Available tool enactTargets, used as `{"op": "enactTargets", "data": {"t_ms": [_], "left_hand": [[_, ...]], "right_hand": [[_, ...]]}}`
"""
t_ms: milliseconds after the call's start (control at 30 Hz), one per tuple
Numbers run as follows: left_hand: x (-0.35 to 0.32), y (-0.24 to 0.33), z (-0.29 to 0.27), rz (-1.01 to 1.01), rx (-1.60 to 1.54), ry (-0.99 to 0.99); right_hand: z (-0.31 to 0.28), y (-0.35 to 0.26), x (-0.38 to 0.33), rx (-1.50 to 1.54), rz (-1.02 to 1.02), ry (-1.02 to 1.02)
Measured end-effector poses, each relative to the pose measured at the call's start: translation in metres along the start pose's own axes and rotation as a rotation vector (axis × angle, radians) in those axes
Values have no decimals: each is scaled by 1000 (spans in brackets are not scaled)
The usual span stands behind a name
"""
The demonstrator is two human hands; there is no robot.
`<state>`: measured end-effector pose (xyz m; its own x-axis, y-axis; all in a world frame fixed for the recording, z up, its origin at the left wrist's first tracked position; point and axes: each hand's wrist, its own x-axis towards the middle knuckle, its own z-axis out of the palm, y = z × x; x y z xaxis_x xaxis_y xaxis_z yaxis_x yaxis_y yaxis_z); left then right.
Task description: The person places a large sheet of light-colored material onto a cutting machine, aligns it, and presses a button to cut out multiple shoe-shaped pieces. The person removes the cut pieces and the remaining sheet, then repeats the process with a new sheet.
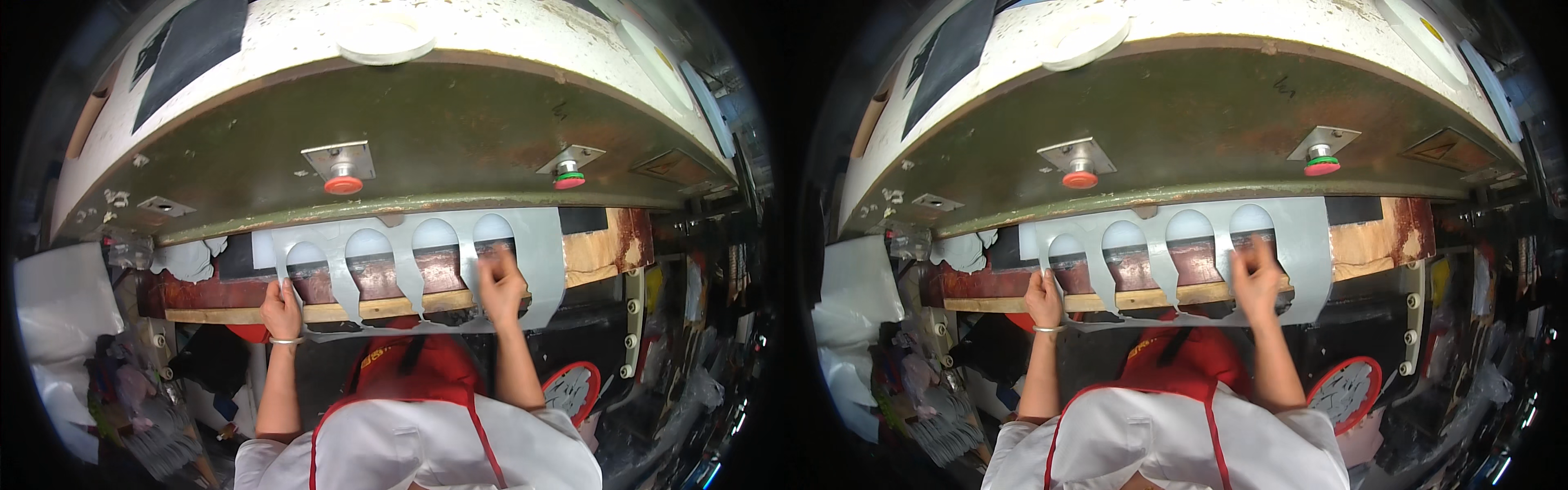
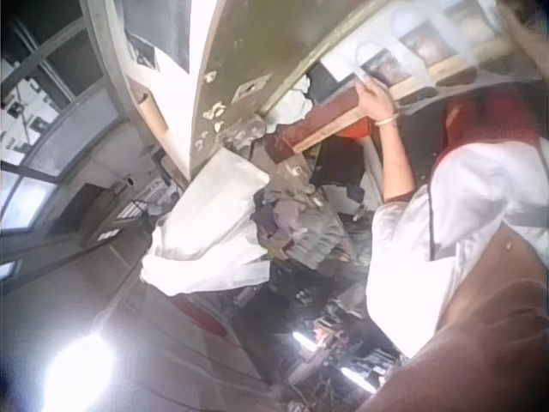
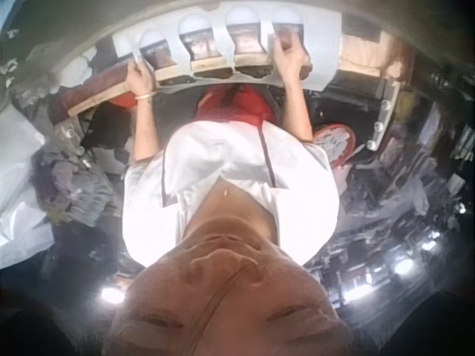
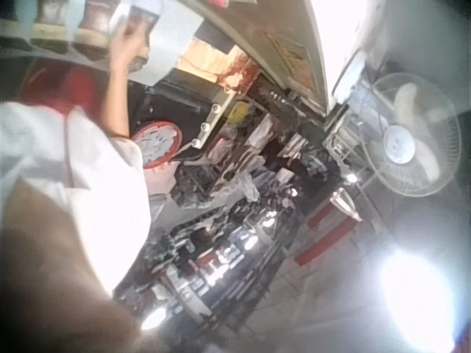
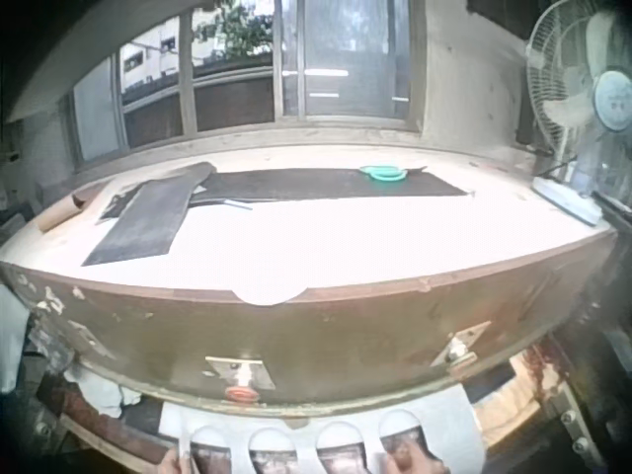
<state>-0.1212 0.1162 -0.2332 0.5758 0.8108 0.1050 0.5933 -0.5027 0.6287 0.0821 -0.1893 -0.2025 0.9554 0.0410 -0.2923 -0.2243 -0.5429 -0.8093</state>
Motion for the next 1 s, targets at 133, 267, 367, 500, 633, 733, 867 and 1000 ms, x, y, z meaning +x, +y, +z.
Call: {"op": "enactTargets", "data": {"t_ms": [133, 267, 367, 500, 633, 733, 867, 1000], "left_hand": [[-5, -11, 0, -113, -38, -65], [-23, -13, -9, -117, -253, -85], [-60, -10, -30, -52, -224, -95], [-96, -13, -54, -184, -267, -213], [-120, -22, -67, -214, 51, -383], [-163, -26, -83, -245, -110, -299], [-203, -49, -95, -305, -560, -192], [-220, -67, -101, -330, -649, -201]], "right_hand": [[12, 40, -6, -168, -162, 31], [-7, 53, -19, 29, -243, -107], [-24, 40, -52, -146, -365, 42], [0, -2, -59, -111, -523, 142], [78, -31, -78, -312, -742, -147], [87, -21, -114, -334, -701, -118], [54, -8, -126, -139, -575, -296], [1, -10, -114, 572, -107, -581]]}}
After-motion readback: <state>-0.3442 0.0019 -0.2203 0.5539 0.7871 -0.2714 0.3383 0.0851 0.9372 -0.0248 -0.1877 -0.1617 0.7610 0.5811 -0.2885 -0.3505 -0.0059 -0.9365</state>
